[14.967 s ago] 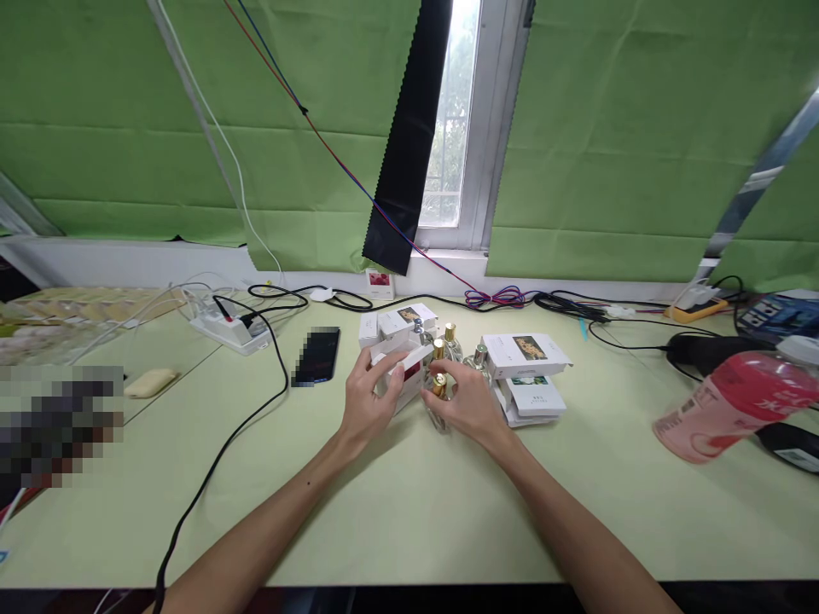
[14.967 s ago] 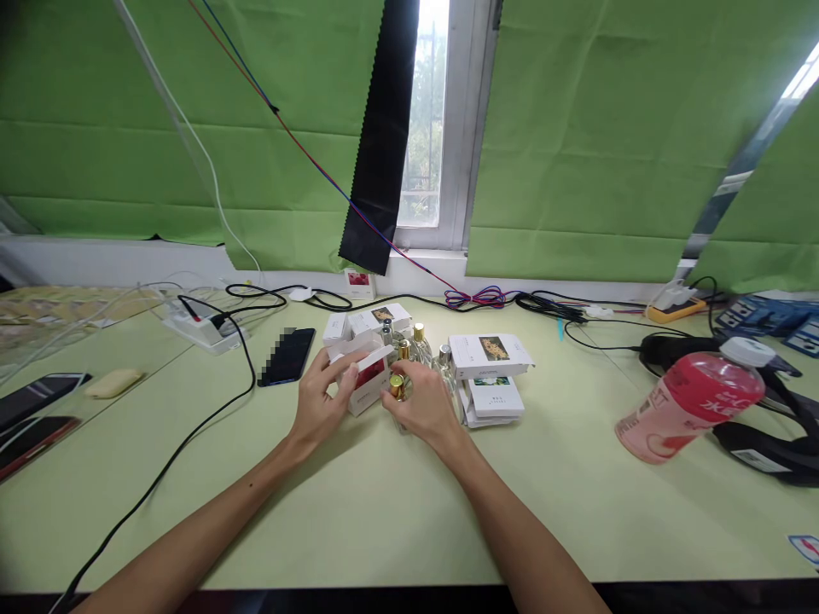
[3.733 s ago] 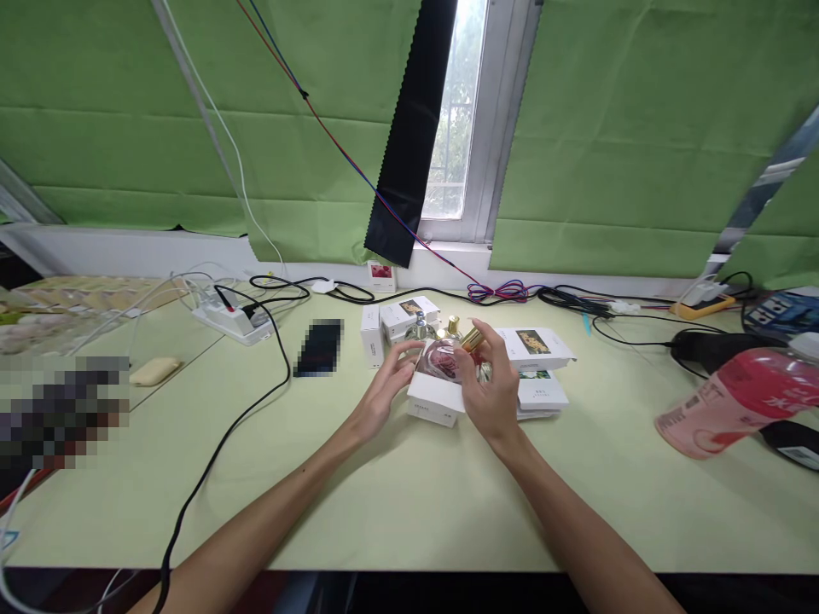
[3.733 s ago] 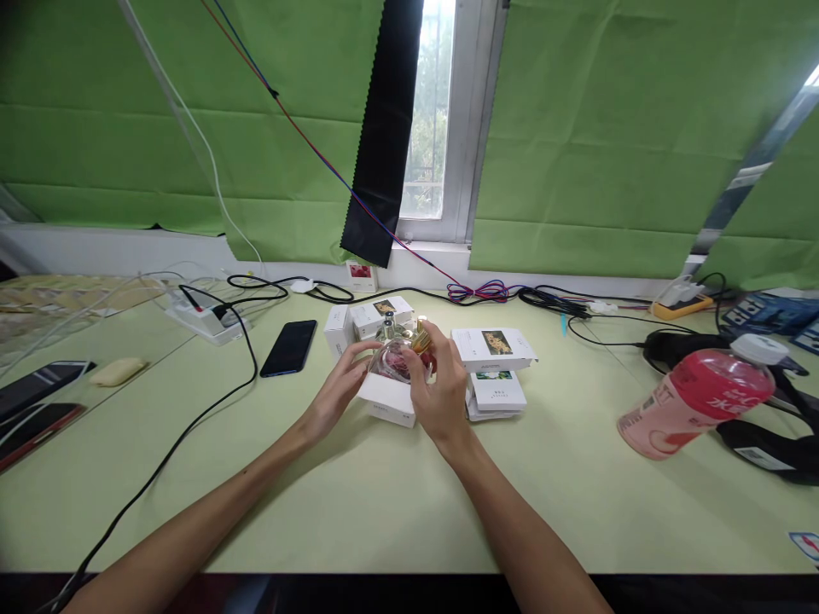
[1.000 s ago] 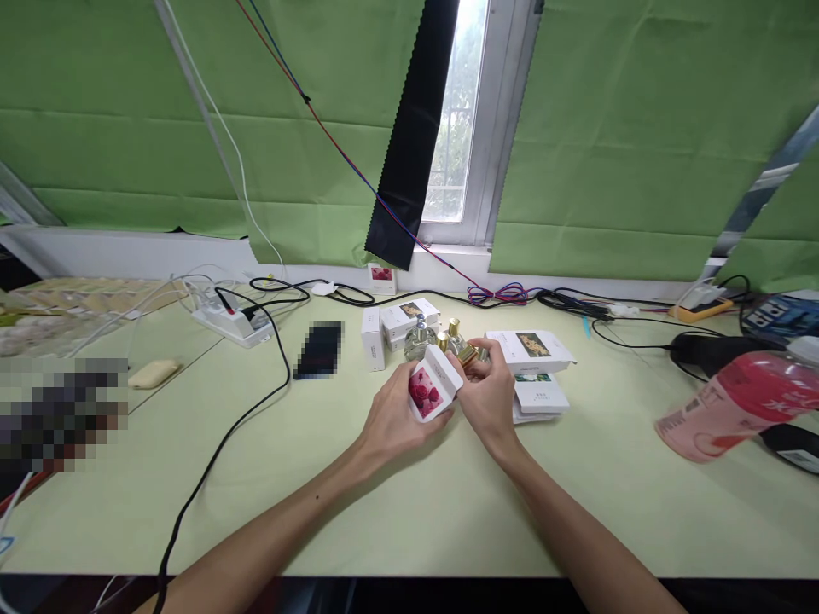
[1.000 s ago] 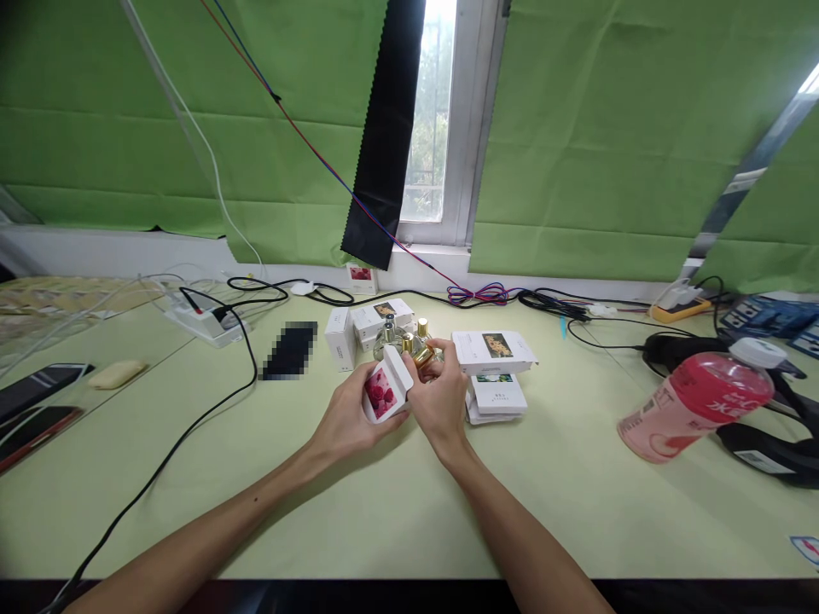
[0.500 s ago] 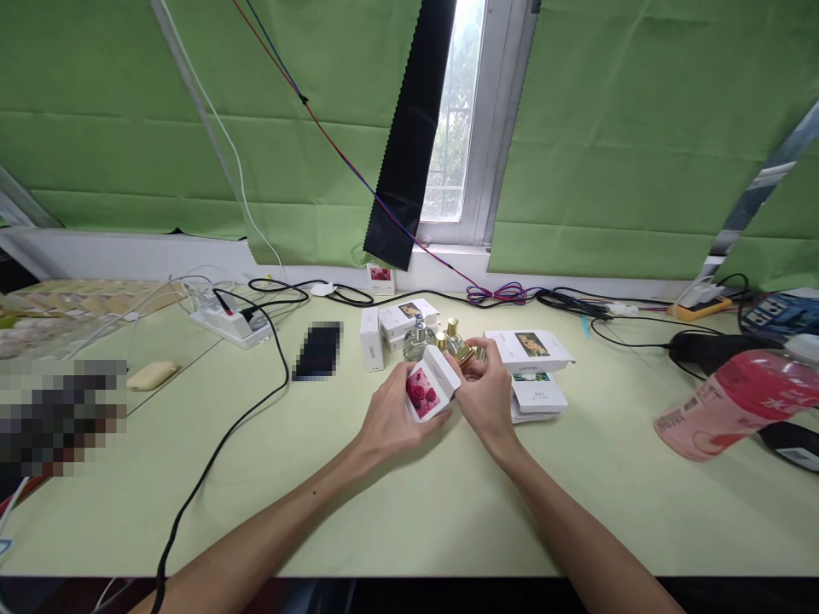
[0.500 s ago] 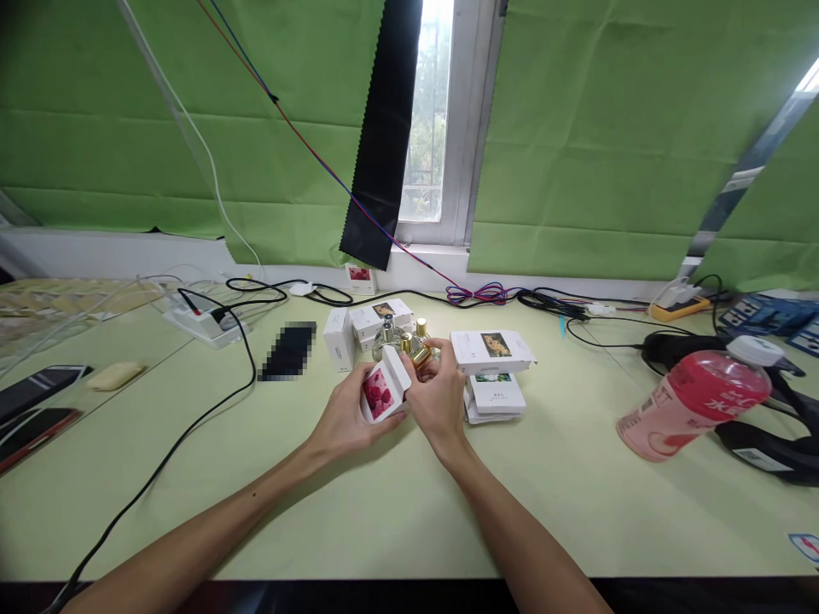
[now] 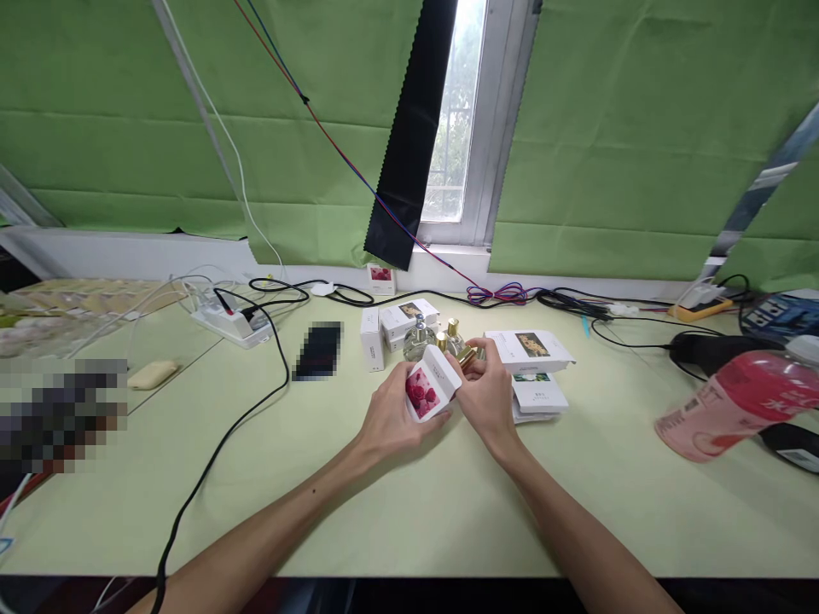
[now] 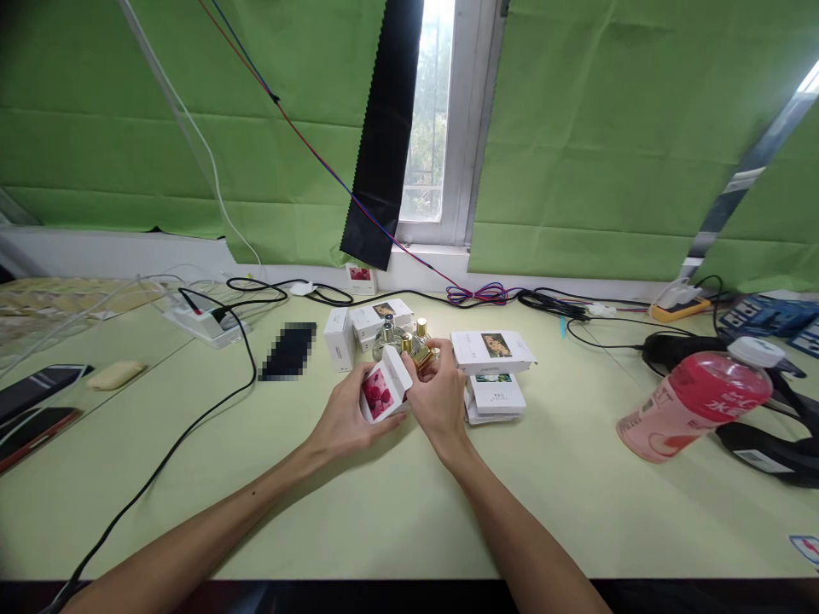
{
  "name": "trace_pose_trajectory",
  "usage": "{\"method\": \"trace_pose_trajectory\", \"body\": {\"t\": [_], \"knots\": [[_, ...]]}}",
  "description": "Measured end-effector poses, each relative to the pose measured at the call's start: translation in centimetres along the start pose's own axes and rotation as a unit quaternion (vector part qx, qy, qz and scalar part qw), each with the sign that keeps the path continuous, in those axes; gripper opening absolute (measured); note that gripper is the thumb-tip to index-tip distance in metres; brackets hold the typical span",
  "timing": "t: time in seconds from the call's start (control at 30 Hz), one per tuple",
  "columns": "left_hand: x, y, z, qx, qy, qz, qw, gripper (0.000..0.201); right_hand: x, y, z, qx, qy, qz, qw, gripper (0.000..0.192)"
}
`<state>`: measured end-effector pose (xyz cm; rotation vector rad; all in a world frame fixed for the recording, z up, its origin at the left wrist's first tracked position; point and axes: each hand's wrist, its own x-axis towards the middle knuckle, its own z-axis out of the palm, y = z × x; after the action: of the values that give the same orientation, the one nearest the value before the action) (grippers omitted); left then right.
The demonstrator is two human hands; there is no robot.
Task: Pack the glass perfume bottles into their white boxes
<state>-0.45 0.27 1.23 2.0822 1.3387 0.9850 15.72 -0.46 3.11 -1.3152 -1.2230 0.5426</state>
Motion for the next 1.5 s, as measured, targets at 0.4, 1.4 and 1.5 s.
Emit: {"method": "trace_pose_trajectory", "body": {"t": [0.4, 1.4, 1.5], "knots": [[0.11, -0.25, -0.01, 0.01, -0.008, 0.016, 1.0, 0.06, 0.14, 0.11, -0.04, -0.042, -0.008, 0.0, 0.999, 0.033], [0.25, -0.48, -0.06, 0.013, -0.021, 0.005, 1.0, 0.062, 0.57, 0.17, -0.45, -0.109, -0.024, -0.01, 0.994, 0.026], [0.25, -0.28, -0.12, 0.015, -0.03, 0.002, 0.999, 0.062, 0.69, 0.16, -0.49, -0.116, -0.032, -0.013, 0.993, 0.024]]}}
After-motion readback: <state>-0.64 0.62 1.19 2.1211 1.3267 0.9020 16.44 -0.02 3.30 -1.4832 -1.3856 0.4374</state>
